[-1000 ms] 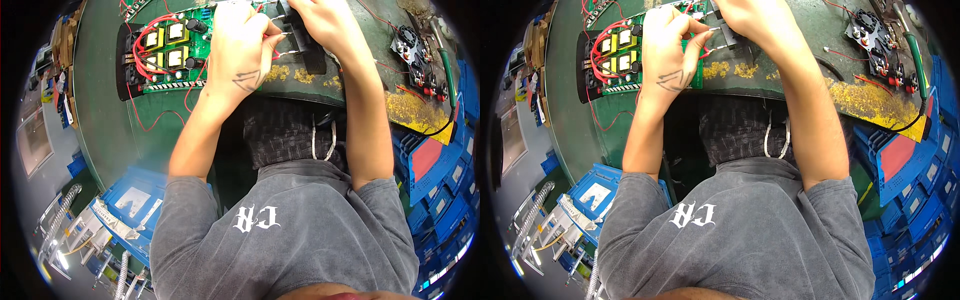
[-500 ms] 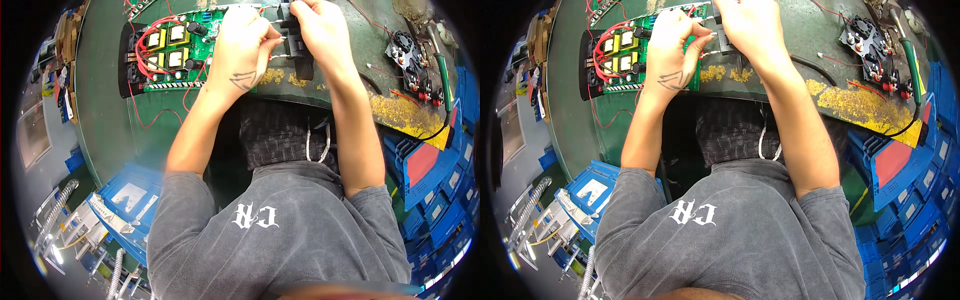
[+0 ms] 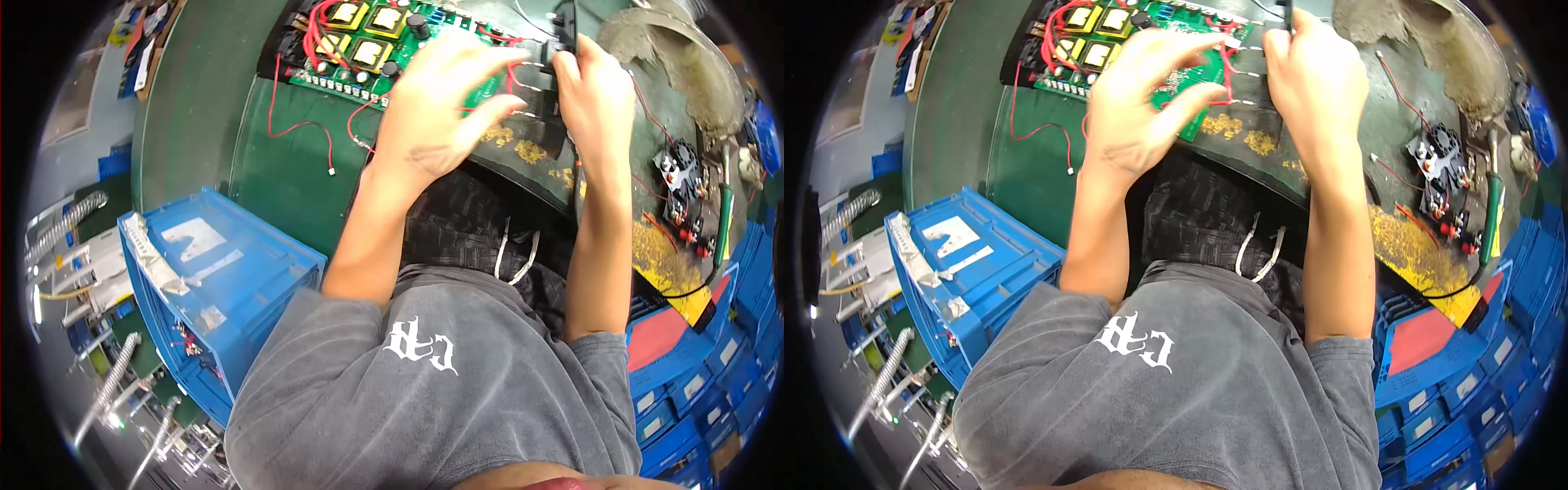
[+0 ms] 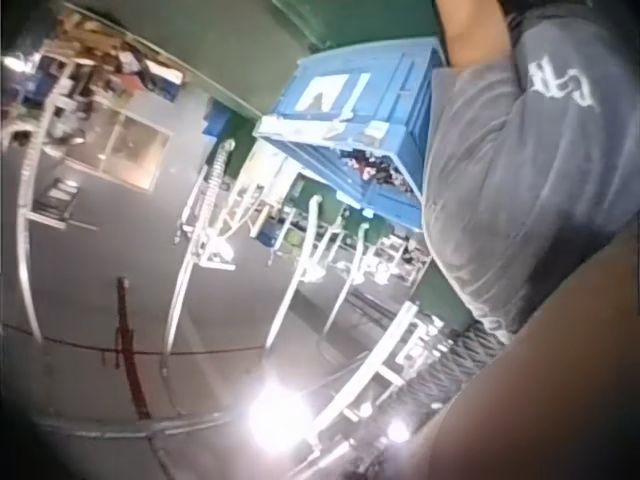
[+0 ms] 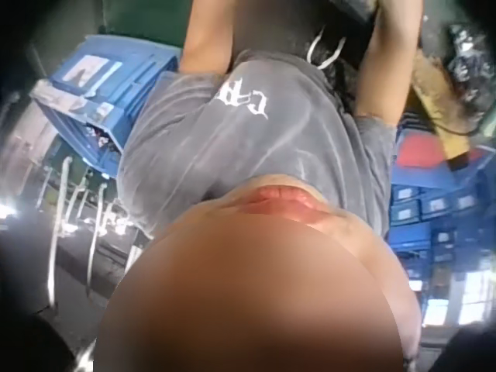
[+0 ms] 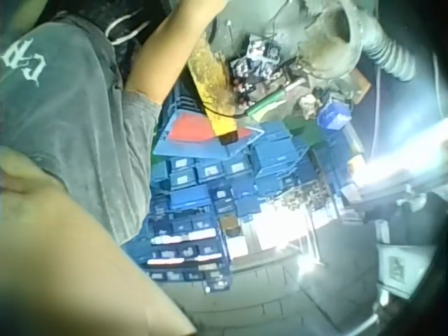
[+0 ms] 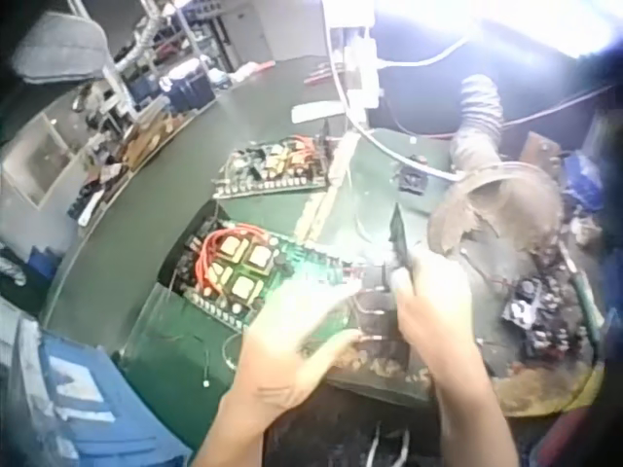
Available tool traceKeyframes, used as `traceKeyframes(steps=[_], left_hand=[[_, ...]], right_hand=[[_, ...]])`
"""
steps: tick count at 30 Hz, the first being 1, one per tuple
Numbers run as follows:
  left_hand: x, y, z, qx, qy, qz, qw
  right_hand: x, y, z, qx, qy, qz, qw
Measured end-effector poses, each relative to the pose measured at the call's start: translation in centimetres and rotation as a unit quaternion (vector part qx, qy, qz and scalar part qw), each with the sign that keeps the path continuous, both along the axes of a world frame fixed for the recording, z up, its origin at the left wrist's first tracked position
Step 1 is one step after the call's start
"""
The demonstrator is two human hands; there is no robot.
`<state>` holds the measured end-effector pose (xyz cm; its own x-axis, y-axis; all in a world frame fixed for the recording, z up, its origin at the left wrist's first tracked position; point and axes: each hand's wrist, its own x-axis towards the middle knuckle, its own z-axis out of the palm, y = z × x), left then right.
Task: The recorder is assembling and inspecting electronic components on a circuit board, using pliers to manipulate wires and parts.
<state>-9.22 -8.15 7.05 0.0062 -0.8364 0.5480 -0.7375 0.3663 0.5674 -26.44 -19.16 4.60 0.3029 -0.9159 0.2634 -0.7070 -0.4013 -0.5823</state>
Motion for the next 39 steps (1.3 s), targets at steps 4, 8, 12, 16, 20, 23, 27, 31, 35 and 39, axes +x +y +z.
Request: traceKeyframes(steps=[4,8,12,16,20,23,27,31,35,39], left_hand=[[4.3,6.7,-2.2,0.057,-0.013,0.290,0.955],[6.7,10.0,-4.5,0.148,-0.132,0.384,0.902],[7.5,10.2,-5.5,0.242,-0.076,0.326,0.911],[6.8,9.5,-3.9,0.138,0.295,0.259,0.909],[5.7,7.3,0.9,0.116,0.313,0.173,0.927],[5.9,5.1,2.2,0.082,0.328,0.075,0.938],[7.0,1.0,1.5,0.111,0.286,-0.043,0.951],[8.1,-3.0,0.5,0.031,0.116,-0.009,0.993],[6.9,-4.6,2.7,0.055,-0.034,0.017,0.998],[7.7,-7.5,4.1,0.018,-0.238,-0.090,0.967]], right_hand=[[0.9,1.3,1.4,0.022,0.012,-0.024,0.999],[1.3,0.3,0.4,0.000,0.025,-0.006,1.000],[1.0,0.2,0.1,0.014,0.024,-0.005,1.000],[1.2,0.5,-0.4,-0.049,0.005,-0.005,0.999],[0.9,0.2,-0.8,-0.068,0.022,0.000,0.997],[1.1,0.4,-0.6,-0.059,0.013,0.000,0.998],[1.3,0.2,-0.6,-0.038,-0.016,0.004,0.999],[1.5,0.1,-0.8,-0.039,-0.031,0.011,0.999],[1.1,-0.1,-1.1,-0.046,-0.025,0.002,0.999],[1.4,-0.1,-1.2,-0.042,-0.044,-0.007,0.998]])
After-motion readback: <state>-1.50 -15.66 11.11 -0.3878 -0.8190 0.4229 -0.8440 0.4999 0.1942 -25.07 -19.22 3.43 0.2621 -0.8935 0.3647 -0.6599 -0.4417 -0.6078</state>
